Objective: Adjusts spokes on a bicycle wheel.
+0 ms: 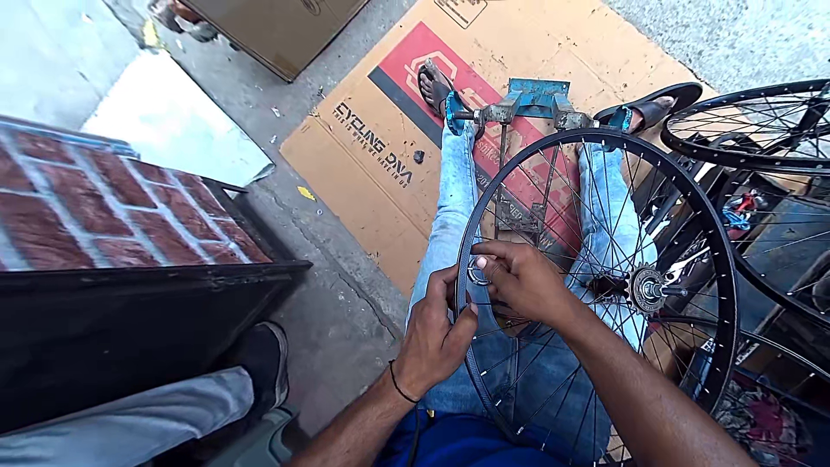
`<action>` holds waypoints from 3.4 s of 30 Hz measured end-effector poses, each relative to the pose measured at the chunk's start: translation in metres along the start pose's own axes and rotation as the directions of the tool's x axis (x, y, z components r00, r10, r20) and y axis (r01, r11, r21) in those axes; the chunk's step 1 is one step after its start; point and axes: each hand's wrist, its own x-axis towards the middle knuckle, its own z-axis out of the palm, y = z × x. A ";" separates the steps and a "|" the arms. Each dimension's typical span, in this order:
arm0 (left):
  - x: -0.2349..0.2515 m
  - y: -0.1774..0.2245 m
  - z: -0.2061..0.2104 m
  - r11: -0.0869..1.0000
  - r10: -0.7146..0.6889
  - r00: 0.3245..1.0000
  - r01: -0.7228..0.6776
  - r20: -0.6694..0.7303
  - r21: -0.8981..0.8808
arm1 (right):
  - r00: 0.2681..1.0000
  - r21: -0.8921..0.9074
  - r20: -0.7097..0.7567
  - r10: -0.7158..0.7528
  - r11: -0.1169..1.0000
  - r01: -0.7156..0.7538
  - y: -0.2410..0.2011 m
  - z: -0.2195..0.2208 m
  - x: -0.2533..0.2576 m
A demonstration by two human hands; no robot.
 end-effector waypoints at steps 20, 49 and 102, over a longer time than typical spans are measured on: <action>-0.003 -0.009 0.003 0.998 -0.065 0.998 0.065 0.007 -0.002 | 0.968 -0.215 -0.216 -0.128 0.973 0.081 0.002 0.011 0.002; -0.021 -0.003 0.002 0.997 -0.028 0.999 0.030 0.039 -0.066 | 0.950 -0.249 0.138 -0.279 0.919 0.306 0.008 -0.002 -0.007; -0.001 -0.004 0.002 0.997 -0.072 0.997 0.072 -0.033 -0.007 | 0.781 -0.504 -0.240 -0.577 0.761 0.408 0.009 0.011 -0.026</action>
